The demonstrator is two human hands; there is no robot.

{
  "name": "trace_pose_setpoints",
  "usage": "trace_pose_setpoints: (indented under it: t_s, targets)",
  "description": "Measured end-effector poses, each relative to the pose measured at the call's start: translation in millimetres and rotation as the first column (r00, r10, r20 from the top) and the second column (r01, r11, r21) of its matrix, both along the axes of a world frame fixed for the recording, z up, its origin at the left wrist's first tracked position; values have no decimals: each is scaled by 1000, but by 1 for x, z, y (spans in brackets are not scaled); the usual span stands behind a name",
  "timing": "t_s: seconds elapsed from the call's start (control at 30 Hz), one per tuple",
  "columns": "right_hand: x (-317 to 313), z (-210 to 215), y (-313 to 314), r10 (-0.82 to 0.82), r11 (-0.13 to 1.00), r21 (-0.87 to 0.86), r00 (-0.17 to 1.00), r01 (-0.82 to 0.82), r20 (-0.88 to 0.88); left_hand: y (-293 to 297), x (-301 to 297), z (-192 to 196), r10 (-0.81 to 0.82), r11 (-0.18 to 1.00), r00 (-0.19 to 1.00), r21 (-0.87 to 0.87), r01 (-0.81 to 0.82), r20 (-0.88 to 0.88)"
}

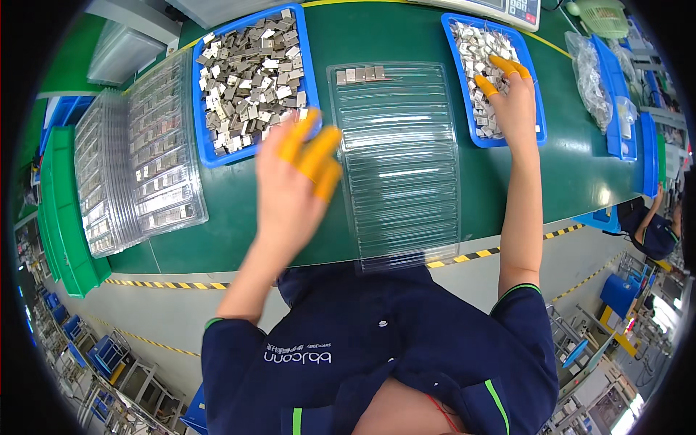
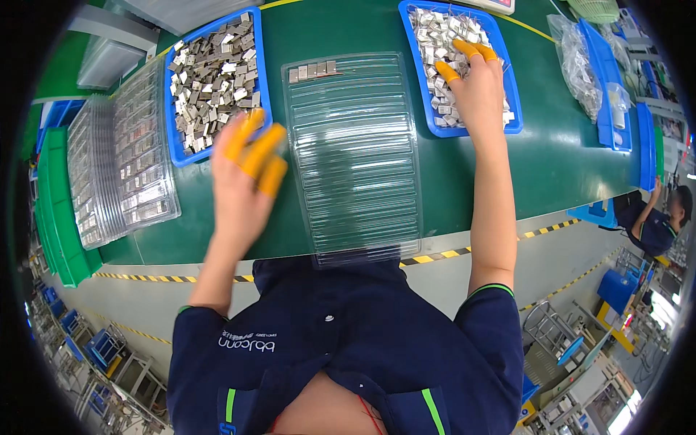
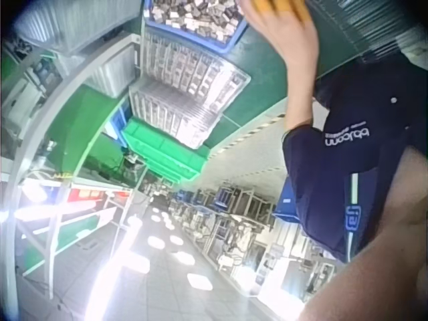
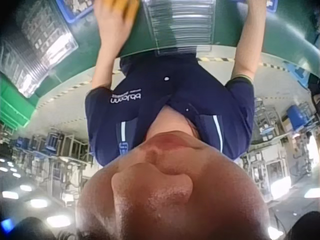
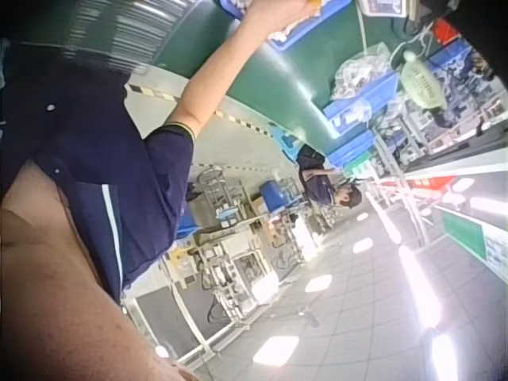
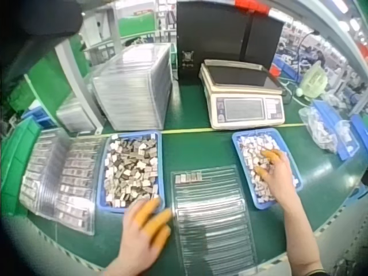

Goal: The person assembles small metallic components by hand at a factory workstation. They pick up a base piece and a white insert, press them together, and place the finished unit into a clear plastic tray. The process is repeated continuously, filling the tray with assembled parts.

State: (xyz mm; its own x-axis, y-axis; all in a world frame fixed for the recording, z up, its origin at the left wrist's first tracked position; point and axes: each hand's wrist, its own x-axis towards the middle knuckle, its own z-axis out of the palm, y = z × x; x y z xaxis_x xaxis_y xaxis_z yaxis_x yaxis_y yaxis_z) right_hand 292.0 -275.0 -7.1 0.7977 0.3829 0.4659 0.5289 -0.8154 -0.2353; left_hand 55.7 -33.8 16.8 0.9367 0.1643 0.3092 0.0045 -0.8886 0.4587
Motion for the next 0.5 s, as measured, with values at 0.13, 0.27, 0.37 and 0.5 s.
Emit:
trace_pose_setpoints:
  t_s: [0.13,0.27,0.37,0.5]
  targets:
    - [2,-2,3,-101,995,-8,981,101,-165,68,35,0,102,957,984,256,-137,145]
    - [5,-12,-3,-52,983,160,976,87,-212,75,55,11,90,961,993,267,-66,-79]
    - [4,-9,-2,-34,946,297,949,132,-314,78,60,7,85,956,987,289,-42,-138]
    - [1,-2,-3,-58,928,353,983,118,-175,80,63,6,52,934,993,358,-9,-110]
